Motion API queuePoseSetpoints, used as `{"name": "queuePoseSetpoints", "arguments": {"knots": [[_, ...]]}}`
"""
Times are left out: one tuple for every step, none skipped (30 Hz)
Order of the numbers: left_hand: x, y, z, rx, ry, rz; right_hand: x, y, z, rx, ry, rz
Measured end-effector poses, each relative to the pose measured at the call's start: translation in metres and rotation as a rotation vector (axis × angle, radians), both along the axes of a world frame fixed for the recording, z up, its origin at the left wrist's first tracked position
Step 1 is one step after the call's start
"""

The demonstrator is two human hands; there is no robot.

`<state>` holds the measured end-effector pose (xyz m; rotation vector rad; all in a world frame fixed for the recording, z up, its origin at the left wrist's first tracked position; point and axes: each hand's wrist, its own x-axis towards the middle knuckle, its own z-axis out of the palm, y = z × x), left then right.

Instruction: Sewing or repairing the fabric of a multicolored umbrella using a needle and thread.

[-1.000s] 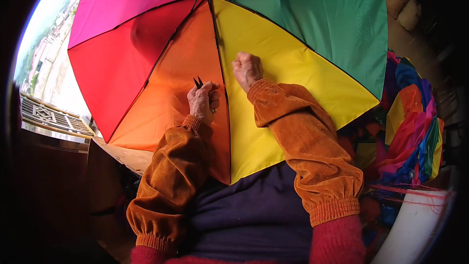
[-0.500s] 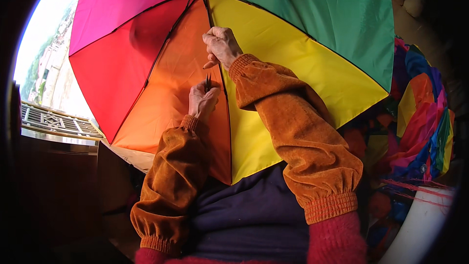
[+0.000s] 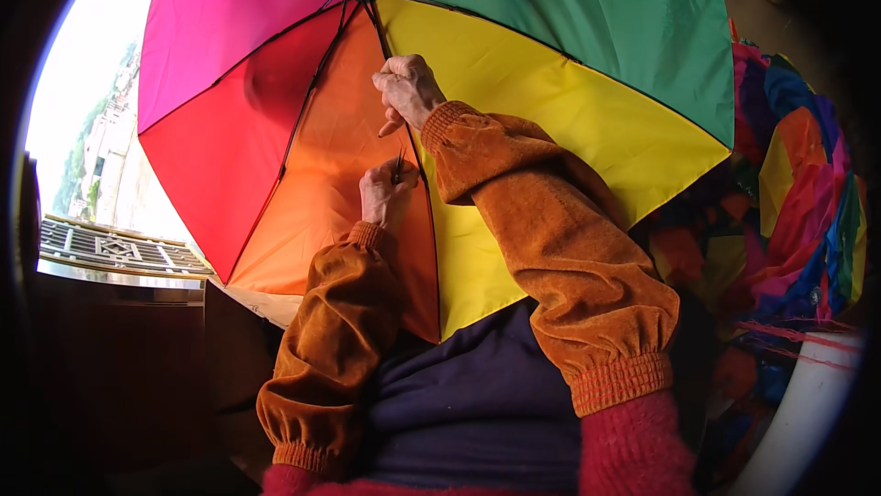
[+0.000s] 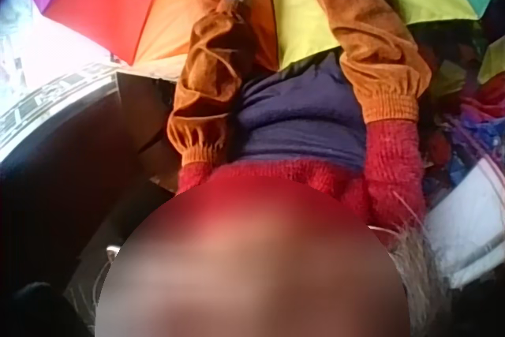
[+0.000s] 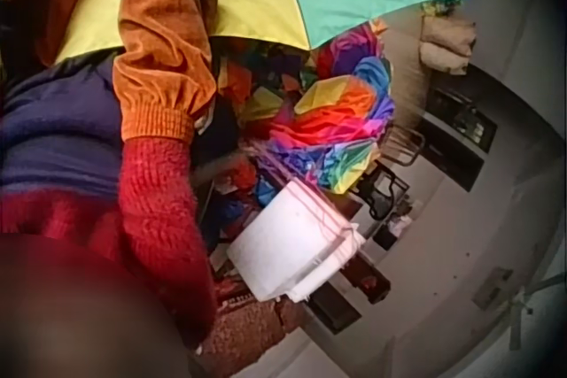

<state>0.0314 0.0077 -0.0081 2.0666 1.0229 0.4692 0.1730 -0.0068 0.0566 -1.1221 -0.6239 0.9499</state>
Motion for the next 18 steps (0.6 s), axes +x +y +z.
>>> {"name": "queuePoseSetpoints", "arguments": {"knots": [[0.000, 0.001, -0.007, 0.001, 0.005, 0.000, 0.000, 0.001, 0.000, -0.003, -0.008, 0.009], [0.000, 0.001, -0.013, 0.141, -0.062, 0.007, -0.001, 0.001, 0.000, -0.006, -0.015, 0.017], [-0.001, 0.003, -0.020, 0.280, -0.128, 0.012, -0.001, 0.002, -0.001, -0.005, -0.011, 0.016], [0.001, 0.002, -0.019, 0.279, -0.126, 0.008, 0.000, 0.001, 0.000, 0.001, -0.014, 0.010], [0.002, 0.001, -0.017, 0.235, -0.094, -0.010, 0.000, 0.000, 0.001, 0.007, -0.017, 0.004], [0.004, 0.000, -0.016, 0.191, -0.064, -0.028, 0.000, -0.001, 0.002, 0.005, -0.015, 0.000], [0.003, 0.001, -0.017, 0.193, -0.062, -0.024, -0.004, 0.000, 0.009, 0.047, 0.012, -0.031], [0.002, 0.003, -0.019, 0.193, -0.031, -0.048, -0.007, 0.000, 0.017, 0.090, 0.039, -0.062], [0.000, 0.005, -0.020, 0.193, -0.001, -0.071, -0.007, 0.000, 0.025, 0.091, 0.040, -0.057], [0.000, 0.005, -0.020, 0.193, -0.001, -0.069, -0.006, -0.001, 0.036, 0.175, 0.022, -0.065], [-0.001, 0.006, -0.021, 0.197, 0.007, -0.100, -0.007, -0.001, 0.043, 0.260, 0.004, -0.071], [-0.003, 0.007, -0.022, 0.200, 0.015, -0.129, -0.011, 0.000, 0.045, 0.275, 0.039, -0.027], [-0.004, 0.005, -0.019, 0.201, 0.013, -0.127, -0.013, 0.002, 0.044, 0.276, 0.037, -0.025], [-0.005, -0.001, -0.010, 0.143, 0.043, -0.129, -0.013, 0.002, 0.043, 0.300, 0.034, -0.021], [-0.005, -0.006, -0.001, 0.085, 0.074, -0.130, -0.011, 0.002, 0.042, 0.323, 0.030, -0.016], [-0.007, -0.009, 0.007, 0.079, 0.071, -0.125, -0.011, 0.002, 0.042, 0.345, 0.008, 0.002], [-0.009, -0.011, 0.015, 0.097, 0.113, -0.127, -0.010, 0.003, 0.042, 0.339, 0.006, 0.007], [-0.010, -0.013, 0.020, 0.114, 0.153, -0.129, -0.009, 0.003, 0.042, 0.329, -0.036, 0.020]]}}
